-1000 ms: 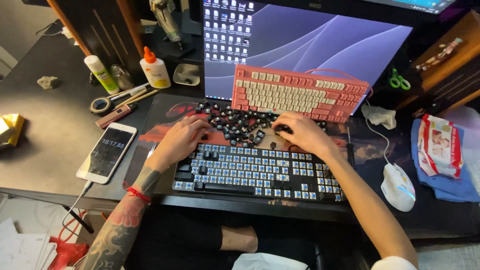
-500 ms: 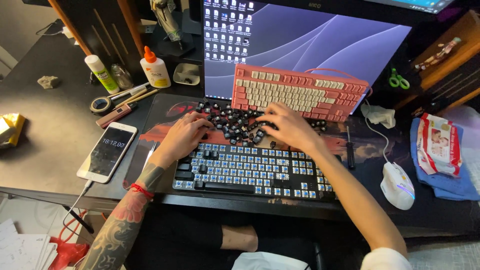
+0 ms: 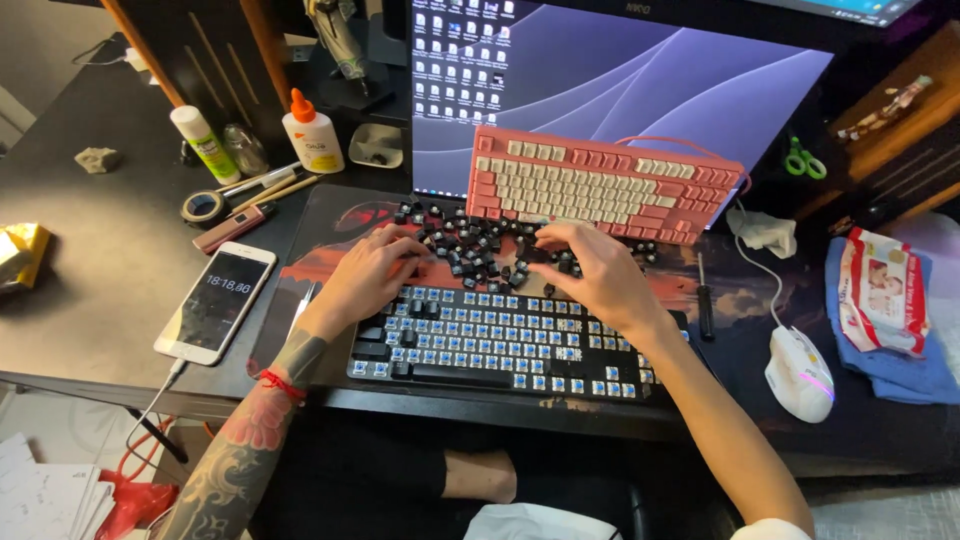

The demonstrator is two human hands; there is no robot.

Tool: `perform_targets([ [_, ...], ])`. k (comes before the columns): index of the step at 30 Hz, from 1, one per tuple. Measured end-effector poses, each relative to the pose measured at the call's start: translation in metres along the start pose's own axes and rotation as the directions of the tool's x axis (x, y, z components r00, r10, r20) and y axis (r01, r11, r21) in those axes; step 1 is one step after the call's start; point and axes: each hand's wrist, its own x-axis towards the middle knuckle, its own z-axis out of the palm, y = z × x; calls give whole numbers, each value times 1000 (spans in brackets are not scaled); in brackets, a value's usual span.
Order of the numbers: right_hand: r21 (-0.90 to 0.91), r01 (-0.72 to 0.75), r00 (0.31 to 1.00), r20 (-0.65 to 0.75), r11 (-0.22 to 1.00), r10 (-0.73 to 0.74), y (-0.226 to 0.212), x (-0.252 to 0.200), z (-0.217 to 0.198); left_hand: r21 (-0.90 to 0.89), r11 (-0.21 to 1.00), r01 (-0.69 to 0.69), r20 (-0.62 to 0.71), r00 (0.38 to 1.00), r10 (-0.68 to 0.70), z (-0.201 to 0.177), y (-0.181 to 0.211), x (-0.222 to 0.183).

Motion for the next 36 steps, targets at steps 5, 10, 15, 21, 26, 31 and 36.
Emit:
perform_targets([
  [5,-70,89,993,-78,994,-94,-20,-11,-23,11,1000,-11,-1,1000,11,-1,2,-1],
  [10,-109,96,992,-76,989,-105,-29,-24,-42,32,999,-43,-1,999,43,1,-5,-1],
  [15,-97,62,992,-108,993,-73,-39,-42,-70,8,998,-68,-37,997,68,6,-8,-2],
  [21,77,-259,966,43,963,256,-46,-84,-101,20,998,-61,-24,998,62,11,-17,-1],
  [26,95,-380,922,122,920,368,-45,-118,-91,10,1000,-6,-33,999,7,11,-5,-3],
  [31,143,-389,919,133,910,371,-48,-133,-71,32,999,28,-8,1000,-28,11,-7,-2],
  [36,219,-388,921,134,895,366,-51,-135,-35,41,997,62,18,998,-63,10,-5,-2],
])
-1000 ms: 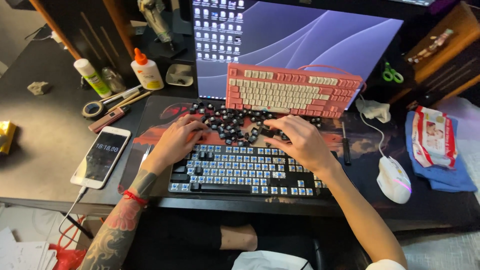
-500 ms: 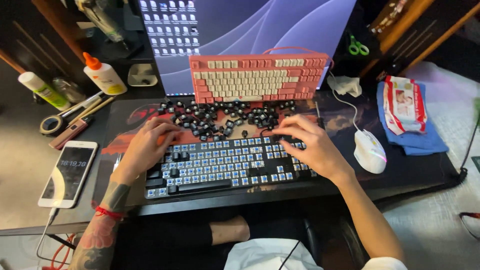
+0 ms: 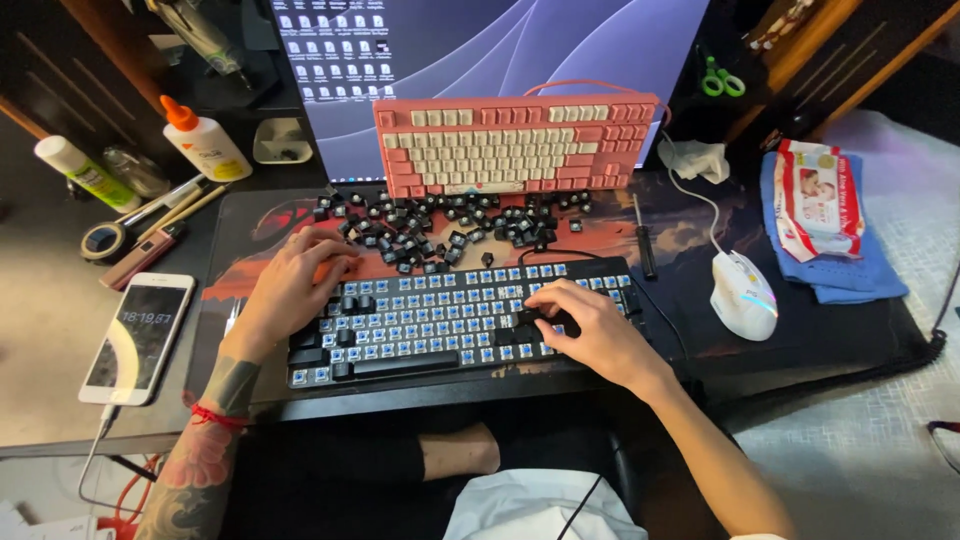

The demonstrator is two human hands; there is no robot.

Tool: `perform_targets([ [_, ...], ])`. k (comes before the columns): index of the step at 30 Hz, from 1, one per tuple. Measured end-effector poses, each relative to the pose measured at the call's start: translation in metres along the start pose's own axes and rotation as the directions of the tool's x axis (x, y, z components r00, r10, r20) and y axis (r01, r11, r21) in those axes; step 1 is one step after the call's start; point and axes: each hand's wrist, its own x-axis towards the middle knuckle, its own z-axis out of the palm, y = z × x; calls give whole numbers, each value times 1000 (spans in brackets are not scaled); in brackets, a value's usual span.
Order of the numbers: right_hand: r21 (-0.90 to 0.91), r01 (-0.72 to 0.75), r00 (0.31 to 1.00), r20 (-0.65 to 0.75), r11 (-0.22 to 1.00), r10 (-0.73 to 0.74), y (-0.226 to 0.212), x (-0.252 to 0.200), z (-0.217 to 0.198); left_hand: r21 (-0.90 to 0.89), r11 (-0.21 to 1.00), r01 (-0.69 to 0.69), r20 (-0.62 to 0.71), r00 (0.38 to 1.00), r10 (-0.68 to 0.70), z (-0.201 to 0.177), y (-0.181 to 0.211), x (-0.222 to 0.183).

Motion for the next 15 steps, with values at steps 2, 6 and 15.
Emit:
perform_targets([
  [2,-17,37,999,6,999,-37,-5,8,0,7,1000,-10,-5,1000,10,-3,6,-1],
  [6,-26,90,995,54,996,-89,-8,13,-4,16,999,-41,9,999,41,-3,1,0],
  [15,14,72,997,12,997,-72,-9,11,-4,24,998,-64,-11,998,65,1,-4,-1],
])
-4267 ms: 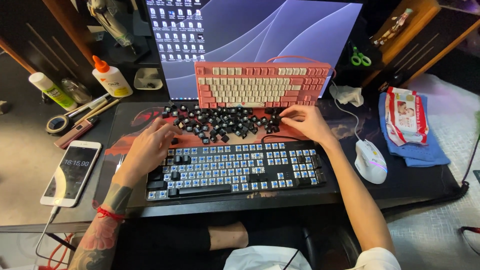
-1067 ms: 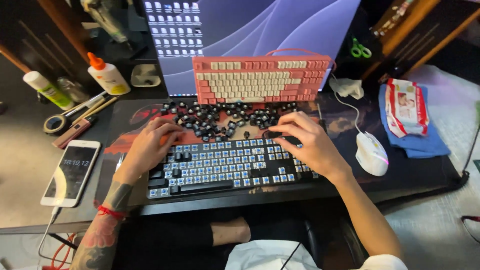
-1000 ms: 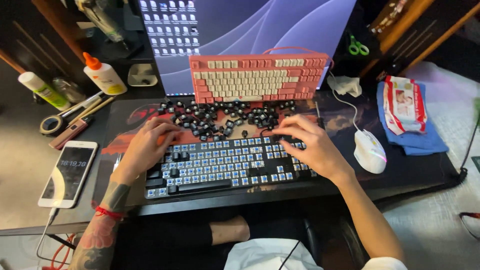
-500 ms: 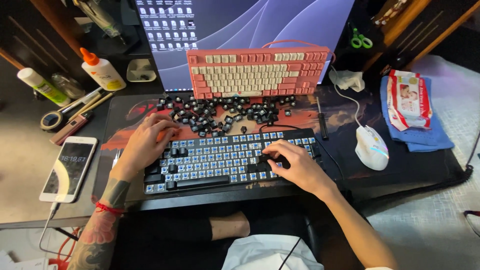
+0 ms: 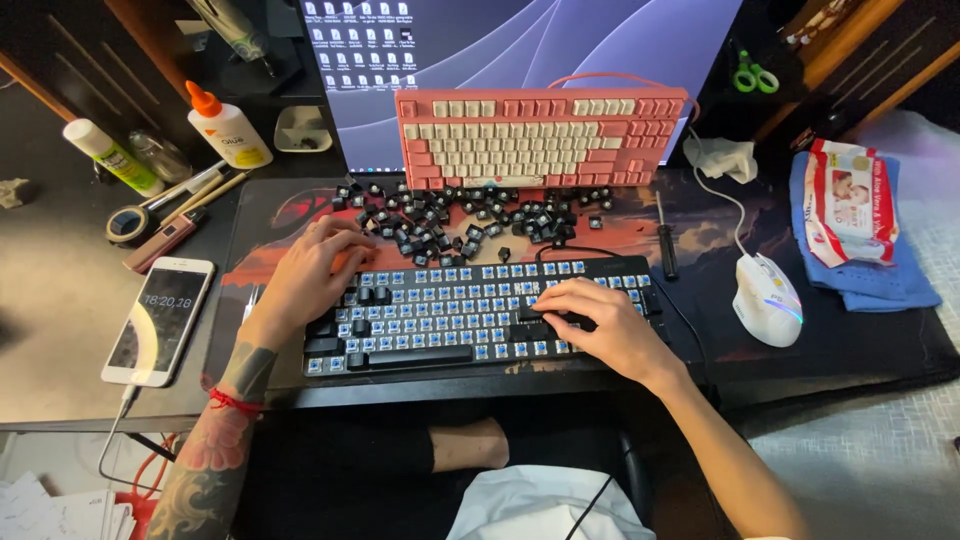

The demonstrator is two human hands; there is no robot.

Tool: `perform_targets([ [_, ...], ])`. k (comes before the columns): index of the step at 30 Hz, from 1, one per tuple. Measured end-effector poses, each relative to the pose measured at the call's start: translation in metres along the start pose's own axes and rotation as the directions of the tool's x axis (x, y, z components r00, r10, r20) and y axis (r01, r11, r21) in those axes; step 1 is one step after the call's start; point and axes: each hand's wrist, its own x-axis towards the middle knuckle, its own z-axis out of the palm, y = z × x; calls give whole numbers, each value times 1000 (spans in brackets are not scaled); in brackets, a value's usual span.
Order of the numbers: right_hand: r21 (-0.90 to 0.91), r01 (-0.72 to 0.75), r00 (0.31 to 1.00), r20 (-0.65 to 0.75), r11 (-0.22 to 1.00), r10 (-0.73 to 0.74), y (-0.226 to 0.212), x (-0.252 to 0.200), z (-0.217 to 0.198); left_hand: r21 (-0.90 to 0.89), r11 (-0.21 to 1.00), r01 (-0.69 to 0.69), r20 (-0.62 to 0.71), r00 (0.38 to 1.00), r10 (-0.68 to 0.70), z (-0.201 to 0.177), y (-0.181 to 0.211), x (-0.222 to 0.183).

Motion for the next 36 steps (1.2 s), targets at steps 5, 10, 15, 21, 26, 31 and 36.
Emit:
perform_targets([
  [5,34,-3,999,52,999,1,2,3,-1,3,1000,7,8,1000,-7,-1,2,0],
  [10,65,9,995,99,998,-16,3,5,-4,7,1000,16,15,1000,-17,-3,4,-1],
  [15,61,17,995,102,998,-23,1,8,-6,-39,999,-32,-37,999,31,-7,10,-2],
  [21,22,21,993,114,1000,-24,3,12,-5,-71,986,-154,-139,980,143,-4,5,-3],
  [26,28,-27,990,142,999,23,-1,16,-6,-83,991,-108,-146,985,95,-5,7,-6],
  [31,-7,-40,992,122,999,41,0,12,-6,-104,993,-62,-84,995,54,-8,8,-5],
  [36,5,-20,991,134,1000,19,1,14,-11,-89,993,-84,-29,996,81,-8,3,1],
])
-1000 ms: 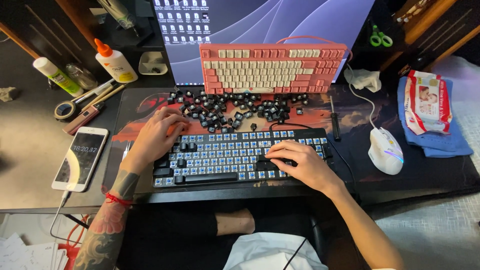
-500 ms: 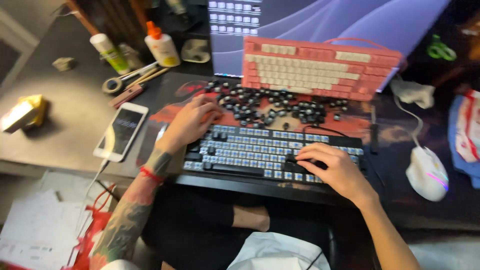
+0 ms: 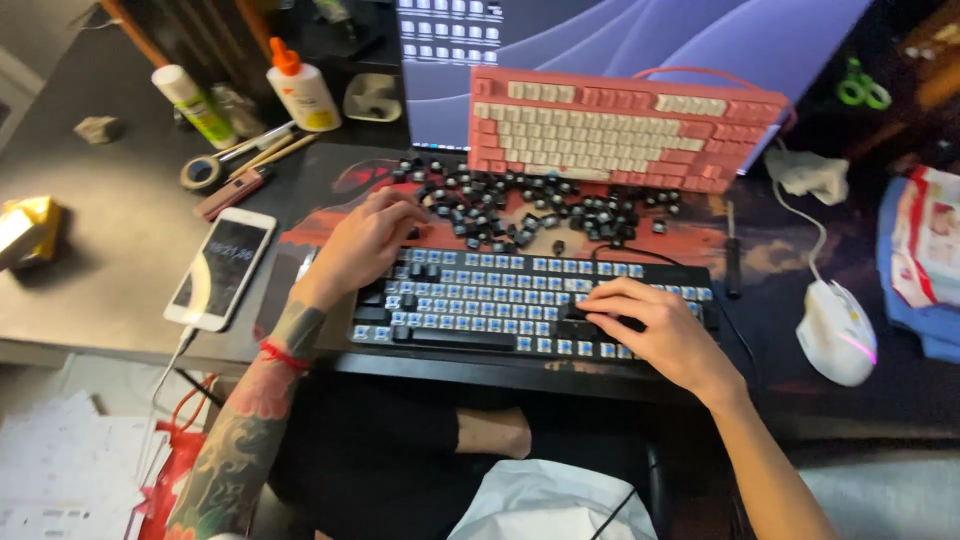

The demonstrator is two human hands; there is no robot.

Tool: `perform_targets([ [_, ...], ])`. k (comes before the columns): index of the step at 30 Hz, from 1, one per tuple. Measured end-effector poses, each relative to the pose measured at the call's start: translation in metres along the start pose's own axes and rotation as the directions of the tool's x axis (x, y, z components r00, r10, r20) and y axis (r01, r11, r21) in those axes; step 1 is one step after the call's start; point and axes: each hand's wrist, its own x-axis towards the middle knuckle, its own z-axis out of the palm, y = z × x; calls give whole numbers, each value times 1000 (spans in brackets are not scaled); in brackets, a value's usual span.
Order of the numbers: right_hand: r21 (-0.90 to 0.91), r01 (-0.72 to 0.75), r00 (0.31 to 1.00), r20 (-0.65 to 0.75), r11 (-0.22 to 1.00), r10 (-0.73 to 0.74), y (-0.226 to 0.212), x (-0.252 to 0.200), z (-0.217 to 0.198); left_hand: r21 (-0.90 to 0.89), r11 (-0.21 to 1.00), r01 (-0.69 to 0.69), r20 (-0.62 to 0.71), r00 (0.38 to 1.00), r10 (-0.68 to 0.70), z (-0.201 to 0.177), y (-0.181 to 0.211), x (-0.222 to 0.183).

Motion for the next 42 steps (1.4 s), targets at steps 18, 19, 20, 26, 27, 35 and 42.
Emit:
perform_targets([
  [18,25,-46,997,61,999,44,7,-2,5,85,990,111,41,993,-114,-1,8,-1],
  [19,28,-47,997,61,999,45,7,-2,6,86,990,111,43,992,-115,-2,9,-1],
  [20,5,-41,997,64,999,41,8,-2,6,93,989,115,45,992,-119,-1,9,-1],
  [26,-17,-17,997,72,1000,18,11,-3,6,96,986,134,54,989,-140,-5,18,-1],
  [27,-7,-4,997,71,1000,4,13,-4,6,103,985,138,54,988,-144,-5,17,-1],
  [35,27,24,1000,-11,999,-23,2,-7,-3,89,987,135,64,988,-141,-5,19,0],
  [42,-117,51,972,-222,992,-76,21,-2,-5,65,990,129,50,990,-132,-6,17,-2],
])
